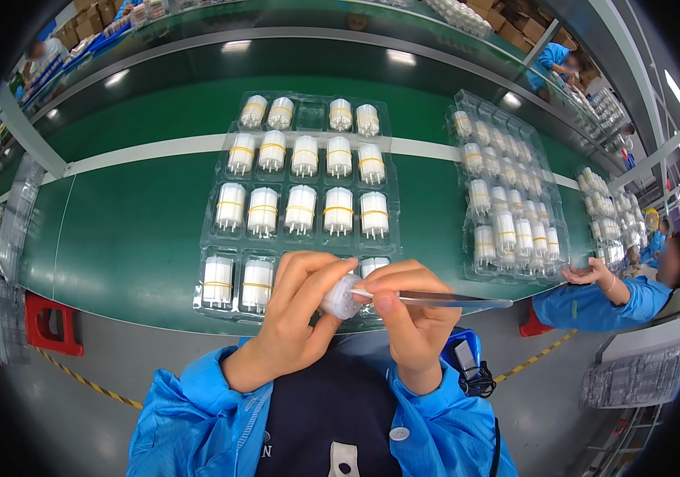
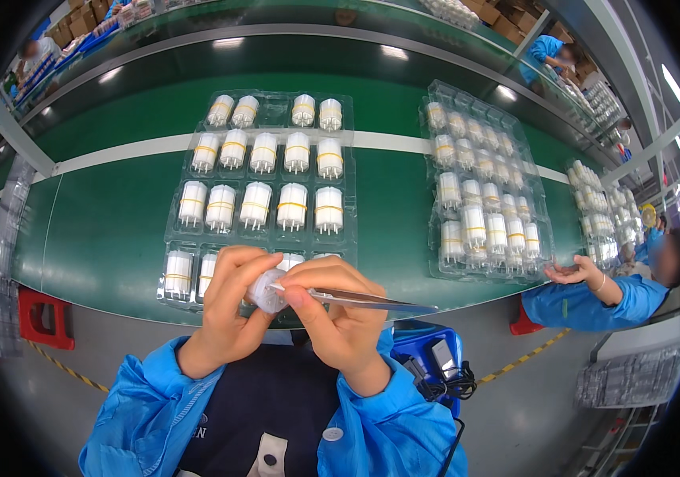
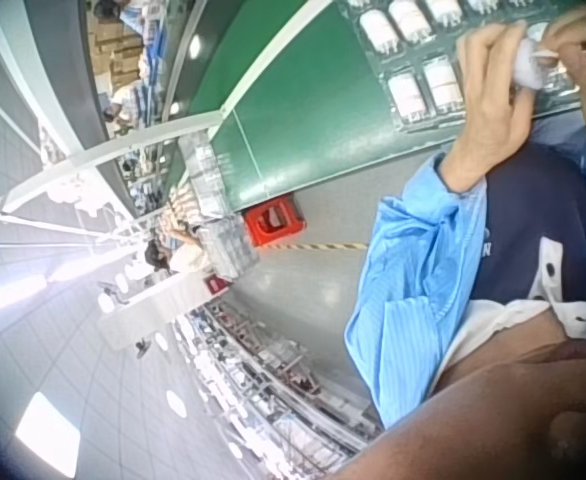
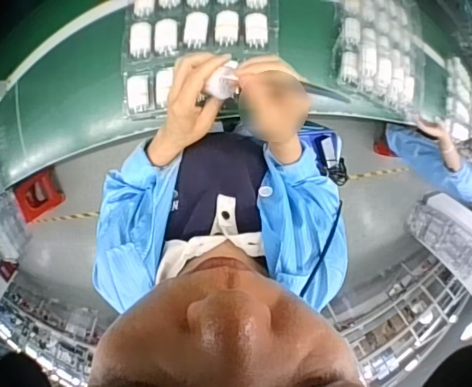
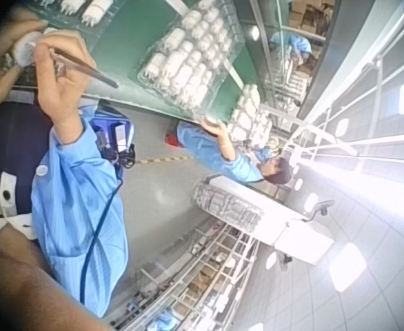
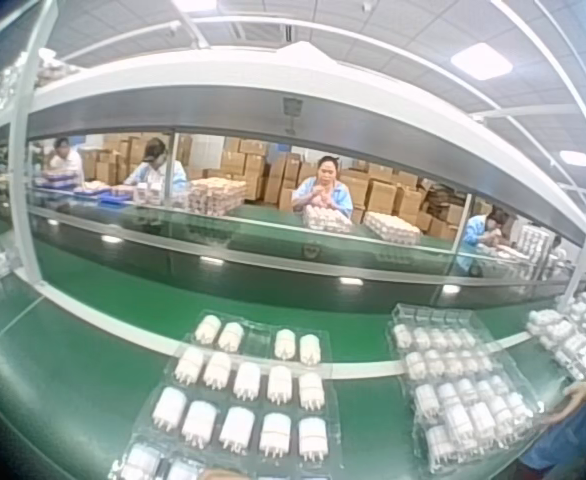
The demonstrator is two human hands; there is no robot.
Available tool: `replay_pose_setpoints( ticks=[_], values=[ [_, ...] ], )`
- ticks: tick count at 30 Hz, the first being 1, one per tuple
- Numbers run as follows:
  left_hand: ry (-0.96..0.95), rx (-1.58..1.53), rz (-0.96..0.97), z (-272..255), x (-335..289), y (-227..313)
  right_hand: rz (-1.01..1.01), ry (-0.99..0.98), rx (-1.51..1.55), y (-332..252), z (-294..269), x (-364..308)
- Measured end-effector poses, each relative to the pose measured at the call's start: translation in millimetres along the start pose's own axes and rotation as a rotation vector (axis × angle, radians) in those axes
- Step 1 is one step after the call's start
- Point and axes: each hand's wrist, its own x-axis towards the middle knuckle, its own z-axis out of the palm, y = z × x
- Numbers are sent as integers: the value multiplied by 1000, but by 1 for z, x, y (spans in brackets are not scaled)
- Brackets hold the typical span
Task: The person uses tweezers to insert small white components into cylindrical white objects arranged in a clear plastic tray. They repeatedly pick up each object, insert the component, and place it back into the tray, working through multiple units on a green factory table.
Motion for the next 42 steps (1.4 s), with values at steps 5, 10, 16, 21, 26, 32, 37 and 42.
replay_pose_setpoints(
  ticks=[5, 10, 16, 21, 26, 32, 37, 42],
  values=[
    [-26, 21, -5, -1, 0, -1, -6, 7, -34, 1, -1, 0],
    [-27, 40, -6, -1, 1, 1, -67, -23, -163, -2, 0, 3],
    [-24, 99, 34, -1, 0, -3, -110, -103, -291, -7, 0, 8],
    [-93, -53, -59, -6, 0, -3, -38, -24, -33, 1, -12, 6],
    [-130, -91, -80, -6, -3, -3, -87, -48, -133, -3, -13, 8],
    [-137, -111, -103, -7, -3, -2, -114, -83, -159, -4, -13, 9],
    [-136, -110, -99, -7, -3, -3, -97, -81, -190, -5, -13, 10],
    [-132, -91, -90, -7, -2, -1, -96, -64, -166, -5, -12, 9]
  ],
)
